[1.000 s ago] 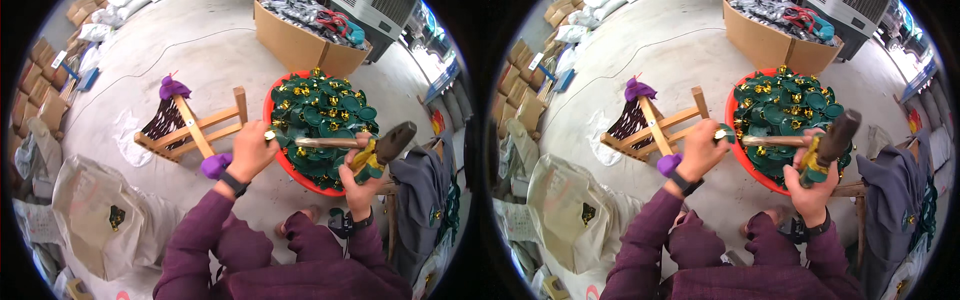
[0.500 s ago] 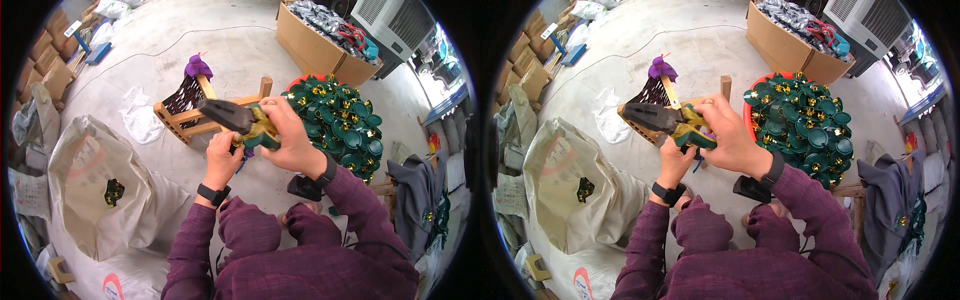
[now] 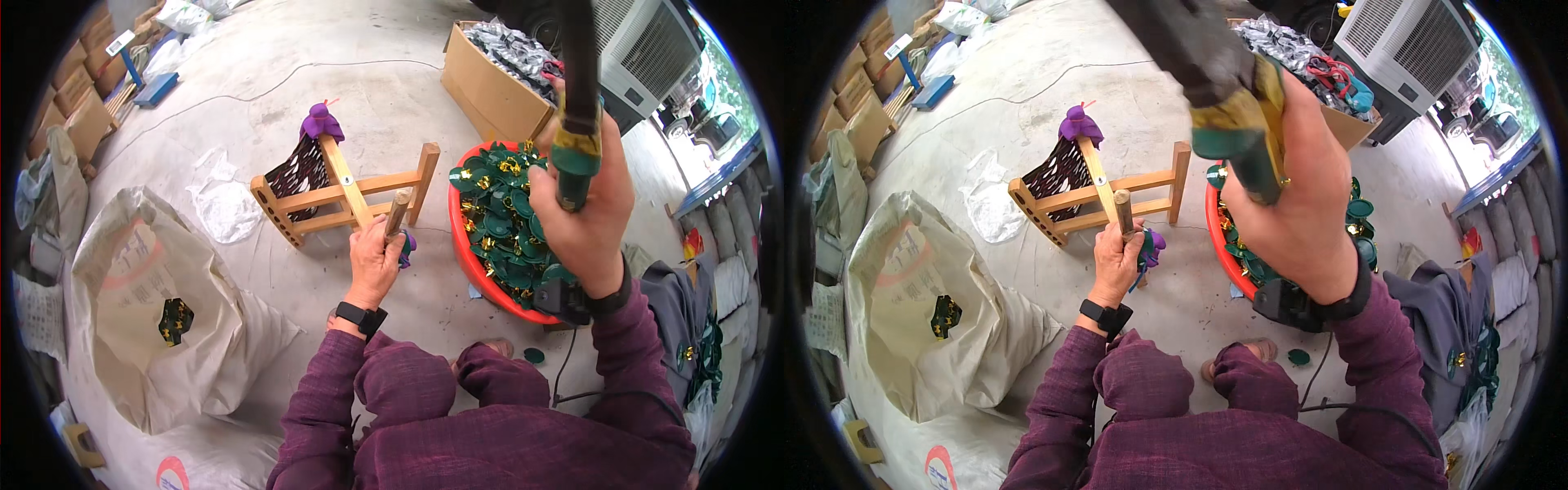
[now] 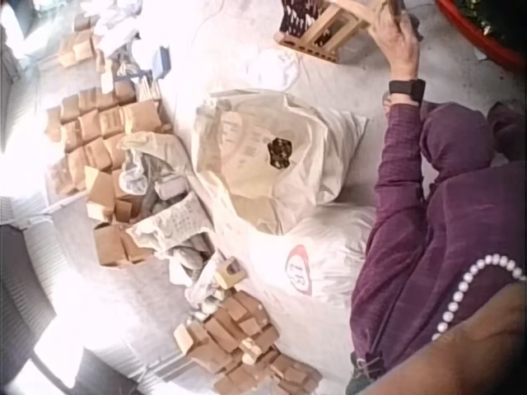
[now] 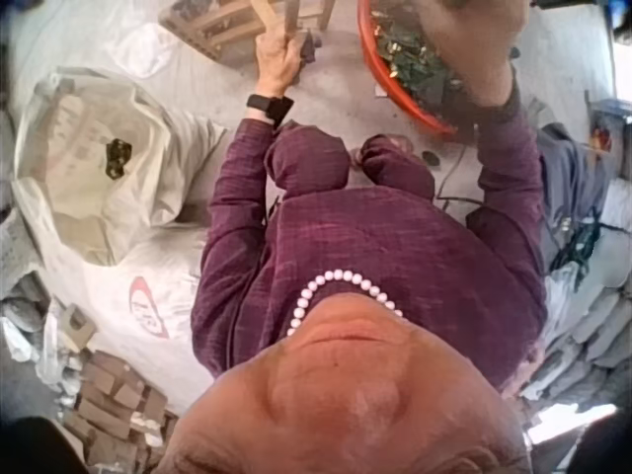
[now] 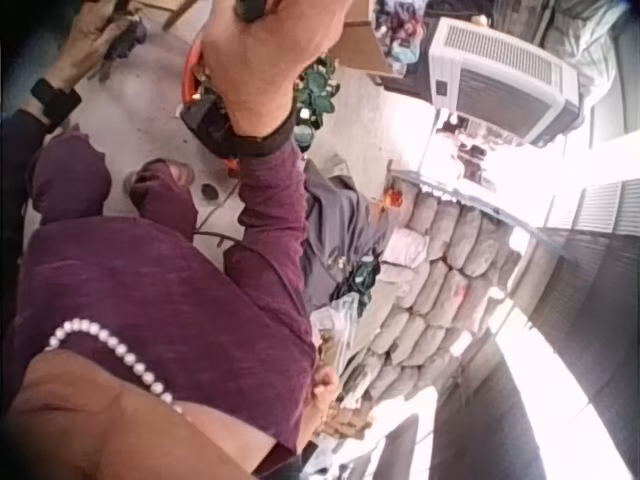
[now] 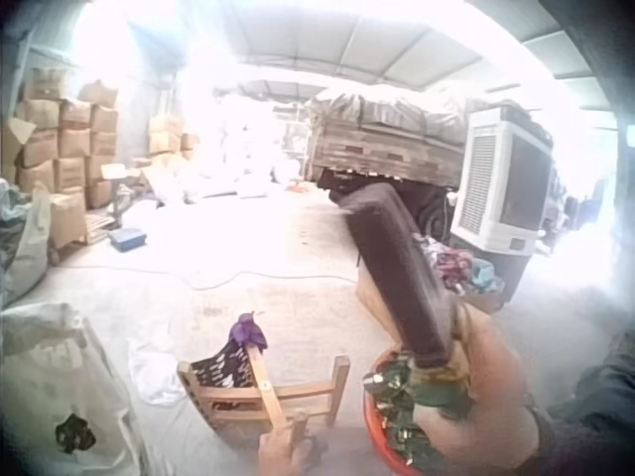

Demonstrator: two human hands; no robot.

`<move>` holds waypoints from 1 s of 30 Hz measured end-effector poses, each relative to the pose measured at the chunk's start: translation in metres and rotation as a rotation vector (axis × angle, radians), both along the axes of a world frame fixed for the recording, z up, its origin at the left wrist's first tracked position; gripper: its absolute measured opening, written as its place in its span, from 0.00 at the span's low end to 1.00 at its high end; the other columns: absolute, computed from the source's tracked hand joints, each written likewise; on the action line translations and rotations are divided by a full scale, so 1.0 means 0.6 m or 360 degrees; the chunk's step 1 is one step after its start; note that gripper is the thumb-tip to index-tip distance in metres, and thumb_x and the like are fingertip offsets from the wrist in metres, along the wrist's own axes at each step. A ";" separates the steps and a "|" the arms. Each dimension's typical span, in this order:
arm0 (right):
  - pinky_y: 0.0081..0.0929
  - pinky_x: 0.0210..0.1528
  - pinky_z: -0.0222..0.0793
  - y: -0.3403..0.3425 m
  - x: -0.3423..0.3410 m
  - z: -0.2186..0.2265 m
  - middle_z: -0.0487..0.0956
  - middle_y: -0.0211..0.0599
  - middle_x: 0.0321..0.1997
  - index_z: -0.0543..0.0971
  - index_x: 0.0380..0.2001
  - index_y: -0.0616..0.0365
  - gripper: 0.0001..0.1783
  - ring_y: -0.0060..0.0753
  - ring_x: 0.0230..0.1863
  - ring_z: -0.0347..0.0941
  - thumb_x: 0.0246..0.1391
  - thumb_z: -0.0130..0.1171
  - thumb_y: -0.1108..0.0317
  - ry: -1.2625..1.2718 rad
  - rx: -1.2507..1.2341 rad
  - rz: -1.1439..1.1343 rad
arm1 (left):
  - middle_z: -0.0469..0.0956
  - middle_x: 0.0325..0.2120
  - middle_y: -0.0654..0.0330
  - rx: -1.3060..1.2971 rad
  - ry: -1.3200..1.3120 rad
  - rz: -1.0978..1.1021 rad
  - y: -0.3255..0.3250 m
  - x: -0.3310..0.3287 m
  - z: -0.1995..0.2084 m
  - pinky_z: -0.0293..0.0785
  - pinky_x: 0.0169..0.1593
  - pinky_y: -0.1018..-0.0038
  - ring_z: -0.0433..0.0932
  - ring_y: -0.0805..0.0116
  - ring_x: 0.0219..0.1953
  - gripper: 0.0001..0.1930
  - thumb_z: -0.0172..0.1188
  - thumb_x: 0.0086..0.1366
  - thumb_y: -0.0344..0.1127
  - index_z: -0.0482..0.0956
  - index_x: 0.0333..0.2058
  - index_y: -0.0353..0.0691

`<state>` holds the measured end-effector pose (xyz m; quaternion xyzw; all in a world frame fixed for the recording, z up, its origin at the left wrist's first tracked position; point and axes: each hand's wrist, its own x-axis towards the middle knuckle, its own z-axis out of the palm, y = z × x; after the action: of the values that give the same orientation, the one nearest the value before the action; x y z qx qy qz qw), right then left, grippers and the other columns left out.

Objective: The recorder is assembling small plastic decorative items with bells and ribbon using pliers and a wooden jig.

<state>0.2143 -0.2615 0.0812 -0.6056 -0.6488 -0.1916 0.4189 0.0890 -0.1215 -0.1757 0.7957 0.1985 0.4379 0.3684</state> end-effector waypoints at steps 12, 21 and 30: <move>0.36 0.56 0.62 0.065 -0.038 -0.146 0.67 0.51 0.52 0.69 0.47 0.64 0.32 0.52 0.54 0.65 0.31 0.60 0.78 0.0518 -0.0735 0.0656 | 0.78 0.35 0.56 -0.0252 0.0329 -0.0306 -0.007 -0.017 0.042 0.73 0.41 0.64 0.76 0.56 0.41 0.09 0.60 0.59 0.29 0.75 0.39 0.37; 0.21 0.43 0.67 -0.124 0.114 -0.078 0.69 0.35 0.52 0.70 0.52 0.63 0.28 0.21 0.40 0.69 0.42 0.54 0.83 0.1116 -0.0122 0.0042 | 0.78 0.43 0.55 0.0076 0.0124 0.1085 0.169 -0.360 0.110 0.75 0.43 0.72 0.77 0.66 0.38 0.11 0.60 0.62 0.27 0.75 0.43 0.35; 0.18 0.38 0.66 -0.238 0.164 -0.128 0.72 0.30 0.42 0.70 0.51 0.63 0.28 0.18 0.36 0.68 0.42 0.56 0.82 0.1319 0.0156 -0.0390 | 0.79 0.38 0.53 0.0206 0.0520 -0.0637 -0.084 0.101 0.120 0.74 0.44 0.71 0.79 0.62 0.40 0.18 0.62 0.55 0.25 0.76 0.46 0.35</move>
<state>0.3128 -0.4042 0.0044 -0.6834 -0.3393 -0.0111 0.6464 0.1496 -0.1721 -0.1037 0.9011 0.0656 0.2338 0.3591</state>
